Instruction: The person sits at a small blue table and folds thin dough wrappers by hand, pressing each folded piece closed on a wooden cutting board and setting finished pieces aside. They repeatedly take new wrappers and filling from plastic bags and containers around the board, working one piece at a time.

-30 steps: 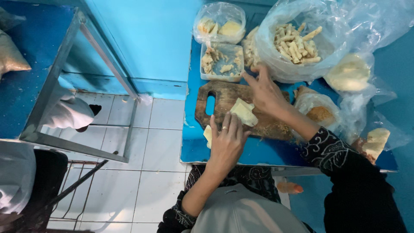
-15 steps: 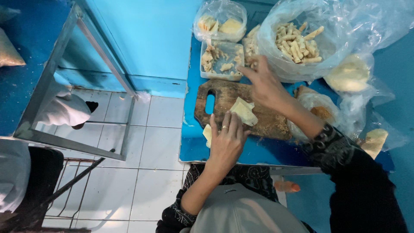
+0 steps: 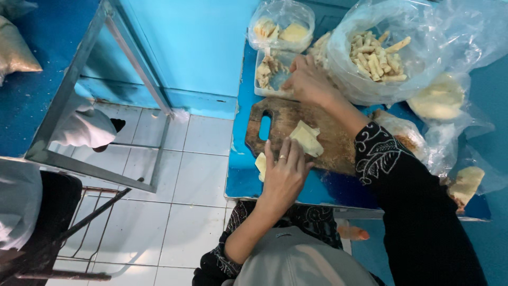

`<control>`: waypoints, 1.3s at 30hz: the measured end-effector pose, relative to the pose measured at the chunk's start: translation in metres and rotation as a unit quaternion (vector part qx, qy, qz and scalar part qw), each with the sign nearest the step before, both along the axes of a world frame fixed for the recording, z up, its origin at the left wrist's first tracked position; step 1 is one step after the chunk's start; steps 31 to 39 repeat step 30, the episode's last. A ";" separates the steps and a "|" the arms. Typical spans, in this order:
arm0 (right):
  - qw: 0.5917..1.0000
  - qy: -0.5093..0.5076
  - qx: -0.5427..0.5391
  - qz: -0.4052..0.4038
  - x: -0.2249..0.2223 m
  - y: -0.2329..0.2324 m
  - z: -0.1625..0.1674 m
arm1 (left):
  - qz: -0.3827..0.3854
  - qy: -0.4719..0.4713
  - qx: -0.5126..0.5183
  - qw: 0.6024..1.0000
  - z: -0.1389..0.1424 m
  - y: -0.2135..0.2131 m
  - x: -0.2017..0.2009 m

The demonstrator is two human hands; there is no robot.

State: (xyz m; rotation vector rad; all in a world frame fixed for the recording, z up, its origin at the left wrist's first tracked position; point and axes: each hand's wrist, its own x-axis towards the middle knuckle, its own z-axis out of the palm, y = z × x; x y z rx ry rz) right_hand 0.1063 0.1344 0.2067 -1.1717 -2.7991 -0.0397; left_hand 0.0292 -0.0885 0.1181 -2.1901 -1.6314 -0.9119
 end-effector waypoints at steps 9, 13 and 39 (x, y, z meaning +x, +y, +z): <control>0.994 0.047 -0.094 -0.002 -0.010 0.008 0.009 | -0.005 -0.014 0.008 1.000 -0.001 0.003 -0.001; 0.986 0.108 -0.123 -0.015 -0.002 0.011 0.010 | -0.007 -0.014 0.005 1.000 -0.003 0.003 -0.001; 0.974 -0.079 0.190 0.097 0.102 -0.123 -0.025 | 0.001 0.001 0.004 1.000 -0.002 0.003 0.001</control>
